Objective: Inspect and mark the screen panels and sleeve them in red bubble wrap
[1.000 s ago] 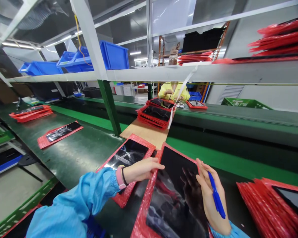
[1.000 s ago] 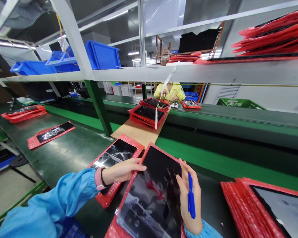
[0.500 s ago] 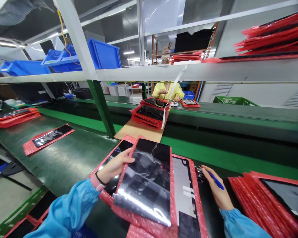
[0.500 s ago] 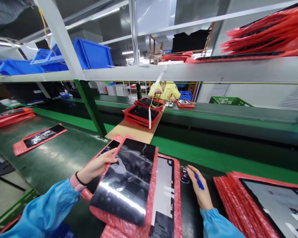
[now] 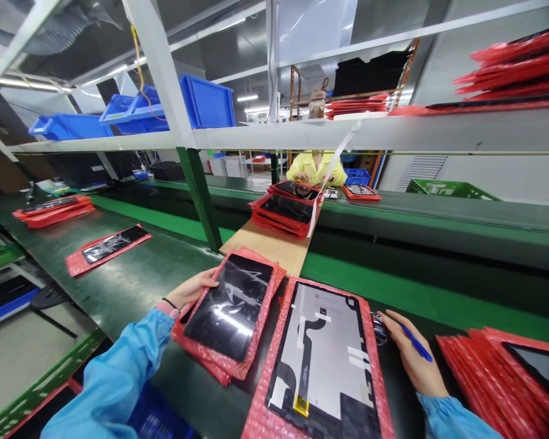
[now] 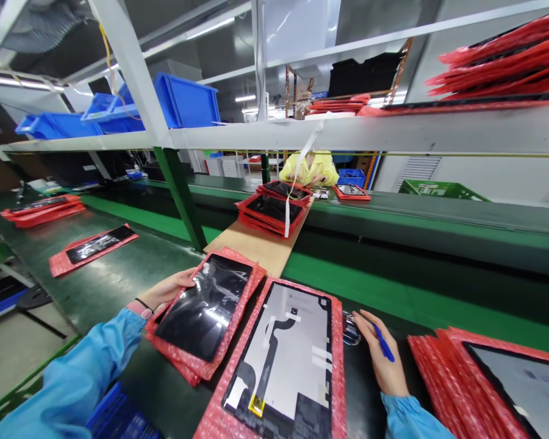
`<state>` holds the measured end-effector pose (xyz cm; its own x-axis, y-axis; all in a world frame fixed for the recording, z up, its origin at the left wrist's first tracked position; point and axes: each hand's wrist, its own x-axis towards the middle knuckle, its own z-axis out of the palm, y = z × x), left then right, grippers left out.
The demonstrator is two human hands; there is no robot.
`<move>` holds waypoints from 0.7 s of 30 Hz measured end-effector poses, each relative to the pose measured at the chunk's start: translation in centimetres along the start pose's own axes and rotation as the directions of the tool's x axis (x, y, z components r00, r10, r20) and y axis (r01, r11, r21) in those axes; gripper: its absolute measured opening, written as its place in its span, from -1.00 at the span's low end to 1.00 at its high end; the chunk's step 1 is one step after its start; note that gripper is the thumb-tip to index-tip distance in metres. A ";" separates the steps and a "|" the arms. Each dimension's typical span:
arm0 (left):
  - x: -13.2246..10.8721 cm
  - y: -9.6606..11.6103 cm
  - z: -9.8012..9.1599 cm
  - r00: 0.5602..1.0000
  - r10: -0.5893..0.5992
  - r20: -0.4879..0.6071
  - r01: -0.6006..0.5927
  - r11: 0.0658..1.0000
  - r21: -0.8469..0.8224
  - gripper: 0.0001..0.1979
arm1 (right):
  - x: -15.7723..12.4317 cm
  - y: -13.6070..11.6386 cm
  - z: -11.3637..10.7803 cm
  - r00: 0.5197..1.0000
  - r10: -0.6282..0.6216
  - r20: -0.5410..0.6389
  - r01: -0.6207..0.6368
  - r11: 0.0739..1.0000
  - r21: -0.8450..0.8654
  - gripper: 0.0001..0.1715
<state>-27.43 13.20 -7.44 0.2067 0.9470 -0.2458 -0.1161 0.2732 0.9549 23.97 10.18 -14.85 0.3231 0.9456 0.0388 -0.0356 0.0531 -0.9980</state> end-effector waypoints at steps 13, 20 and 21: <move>1.5 2.4 2.0 0.917 0.248 -0.311 -0.045 0.841 0.540 -0.56 | -7.4 -8.5 2.8 0.957 0.052 0.286 -0.101 0.982 0.157 -0.30; -0.7 1.6 11.6 0.987 0.144 -0.074 -0.105 0.918 0.382 -0.74 | -12.2 -9.5 5.1 0.916 0.041 0.400 0.067 0.965 -0.253 -0.59; -1.1 1.3 13.1 0.995 0.097 -0.016 -0.087 0.939 0.332 -0.75 | -12.3 -9.1 5.3 0.923 0.017 0.384 0.117 0.940 -0.322 -0.55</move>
<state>-15.08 10.28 -3.70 0.1791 0.9717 -0.1543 0.1955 0.1186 0.9735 15.33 -0.24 -5.96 -0.0653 0.9971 0.0385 0.3085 0.0568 -0.9495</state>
